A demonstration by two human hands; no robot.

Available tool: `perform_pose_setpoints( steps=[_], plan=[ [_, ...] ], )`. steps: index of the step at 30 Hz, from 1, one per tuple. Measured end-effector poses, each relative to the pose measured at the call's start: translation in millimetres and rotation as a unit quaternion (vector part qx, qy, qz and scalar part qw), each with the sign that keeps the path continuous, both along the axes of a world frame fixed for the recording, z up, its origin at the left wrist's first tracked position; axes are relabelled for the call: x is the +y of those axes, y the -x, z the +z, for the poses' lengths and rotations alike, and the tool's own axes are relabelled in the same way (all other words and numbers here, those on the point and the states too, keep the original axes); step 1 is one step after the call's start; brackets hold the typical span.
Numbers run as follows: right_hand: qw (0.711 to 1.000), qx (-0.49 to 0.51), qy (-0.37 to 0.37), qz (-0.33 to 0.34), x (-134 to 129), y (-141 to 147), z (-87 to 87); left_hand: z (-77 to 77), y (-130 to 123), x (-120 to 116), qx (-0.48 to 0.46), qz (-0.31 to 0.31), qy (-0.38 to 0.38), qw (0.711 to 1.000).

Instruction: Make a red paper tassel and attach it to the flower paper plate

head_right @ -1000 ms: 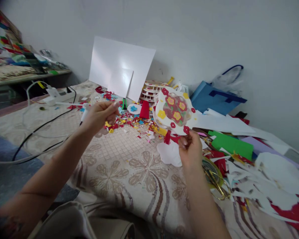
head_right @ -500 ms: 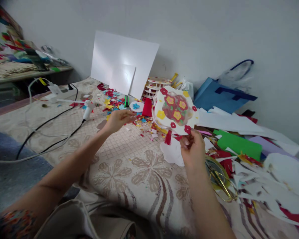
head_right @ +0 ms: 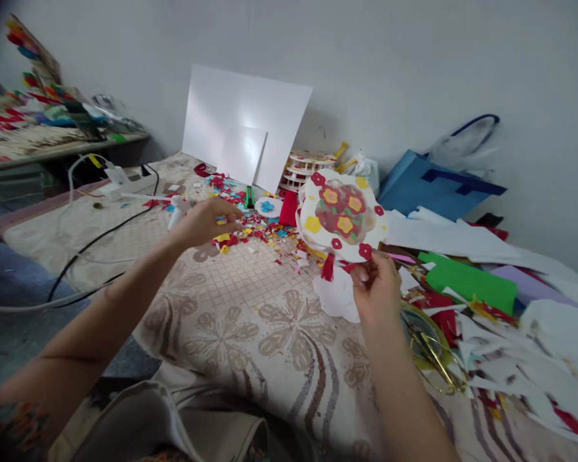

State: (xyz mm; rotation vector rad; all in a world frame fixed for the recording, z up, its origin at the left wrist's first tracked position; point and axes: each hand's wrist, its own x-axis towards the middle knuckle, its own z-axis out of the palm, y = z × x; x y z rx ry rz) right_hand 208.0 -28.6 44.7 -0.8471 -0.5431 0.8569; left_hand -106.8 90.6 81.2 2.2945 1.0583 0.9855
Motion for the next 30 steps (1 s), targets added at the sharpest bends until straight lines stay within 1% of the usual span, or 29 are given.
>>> perform_pose_setpoints(
  steps=[3,6,8,10,12,13,15,17,19,20,22,26,30],
  plan=[
    [0.999,0.021,-0.004,-0.024,-1,5,0.8,-10.9,-17,-3,-0.047,-0.050,0.014,0.998],
    [1.000,0.027,-0.002,-0.015,-1,8,-0.1,-23.4,-38,-6,-0.089,-0.076,0.078,0.990],
    [1.000,0.028,0.000,-0.005,-1,8,-1.6,-29.5,-53,-10,-0.060,-0.094,0.110,0.988],
    [1.000,0.022,0.001,-0.002,0,8,-3.1,-34.2,-67,-16,-0.040,-0.139,0.128,0.981],
    [1.000,0.015,0.004,-0.007,0,10,-4.5,-39.3,-81,-24,-0.075,-0.201,0.157,0.964],
    [1.000,0.013,0.006,-0.011,0,11,-5.0,-42.2,-89,-28,-0.100,-0.222,0.182,0.953],
    [1.000,0.011,0.011,-0.015,0,15,-5.7,-48.7,-103,-37,-0.149,-0.248,0.260,0.921],
    [1.000,0.010,0.014,-0.015,0,19,-6.0,-54.8,-114,-44,-0.204,-0.236,0.339,0.888],
    [1.000,0.007,0.011,-0.016,-1,23,-6.3,-59.0,-122,-50,-0.246,-0.211,0.380,0.866],
    [1.000,0.006,0.009,-0.019,-1,25,-6.5,-60.2,-125,-52,-0.259,-0.199,0.390,0.861],
    [1.000,0.003,0.008,-0.024,-2,29,-7.1,-61.5,-127,-56,-0.274,-0.177,0.396,0.858],
    [0.999,-0.001,0.013,-0.033,-3,34,-9.4,-63.2,-128,-59,-0.275,-0.133,0.392,0.868],
    [0.999,-0.012,0.012,-0.035,-4,38,-12.3,-68.1,-128,-58,-0.296,-0.120,0.393,0.862]
  ],
)
